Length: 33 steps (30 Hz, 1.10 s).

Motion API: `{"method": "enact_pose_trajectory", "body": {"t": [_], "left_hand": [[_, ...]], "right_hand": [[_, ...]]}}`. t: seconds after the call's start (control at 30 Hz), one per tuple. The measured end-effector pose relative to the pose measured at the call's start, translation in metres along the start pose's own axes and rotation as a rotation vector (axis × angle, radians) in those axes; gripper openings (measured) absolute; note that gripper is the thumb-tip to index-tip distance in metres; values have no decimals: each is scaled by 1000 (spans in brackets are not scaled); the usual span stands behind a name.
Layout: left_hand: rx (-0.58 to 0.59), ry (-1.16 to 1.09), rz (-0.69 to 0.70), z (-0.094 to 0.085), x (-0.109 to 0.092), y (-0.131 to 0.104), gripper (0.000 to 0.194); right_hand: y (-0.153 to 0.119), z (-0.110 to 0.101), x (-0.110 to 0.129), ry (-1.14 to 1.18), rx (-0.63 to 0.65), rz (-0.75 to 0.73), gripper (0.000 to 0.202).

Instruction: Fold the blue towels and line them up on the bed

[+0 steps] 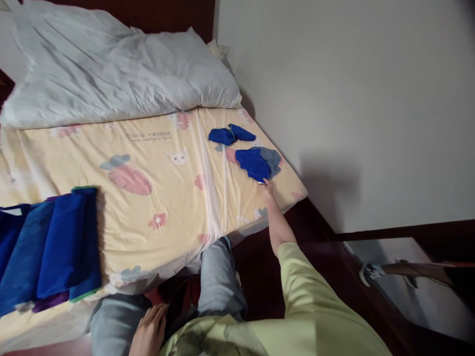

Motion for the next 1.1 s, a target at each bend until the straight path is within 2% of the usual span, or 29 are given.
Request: {"method": "enact_pose_trajectory", "body": {"t": [0.13, 0.2, 0.23, 0.3, 0.37, 0.4, 0.43, 0.5, 0.57, 0.63, 0.77, 0.9, 0.93, 1.0, 1.1], "left_hand": [[-13, -20, -2, -6, -5, 6, 29], [-25, -61, -8, -13, -9, 11, 29], [-34, -90, -10, -17, -12, 14, 29], [-69, -147, -17, -28, -20, 21, 30], [-142, -181, -41, -45, -32, 32, 31], [-187, -190, -62, -55, -40, 38, 31], [-230, -197, -84, -66, -48, 44, 33], [-319, -214, -113, -90, -66, 55, 39], [-412, -226, -89, -116, -86, 62, 49], [-474, -198, 3, -140, -106, 65, 54], [-473, -79, 233, -169, -134, 56, 36], [-353, -119, 353, -178, -140, 33, 20], [-339, -152, 362, -179, -139, 26, 18], [-366, -236, 336, -182, -134, 10, 16], [-447, -358, 198, -186, -120, -15, 20]], "right_hand": [[5, 6, 13, -7, -62, 17, 35], [-13, 21, 34, -8, -1, -64, 24], [-31, 33, 48, -5, 67, -139, 18], [-96, 69, 86, -9, 363, -442, 19], [-189, 97, 117, 20, 659, -725, 28], [-235, 107, 125, 21, 784, -793, 30], [-277, 113, 130, 15, 860, -825, 28], [-344, 117, 141, 35, 896, -817, 22], [-398, 117, 151, 79, 959, -788, 21], [-439, 114, 159, 114, 1021, -744, 21], [-483, 96, 174, 207, 1011, -639, 19], [-504, 71, 183, 298, 977, -620, 18], [-506, 65, 184, 303, 967, -621, 21], [-510, 59, 183, 267, 976, -648, 40], [-515, 62, 169, 102, 1059, -697, 54]]}}
Point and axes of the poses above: each hand's wrist, its own y-axis towards the middle knuckle, its own z-axis out of the palm, x = y × z, the point moved 8 cm from there along y, towards the middle knuckle, and after that the axes turned 15 degrees about y, right-handed, at the moved point
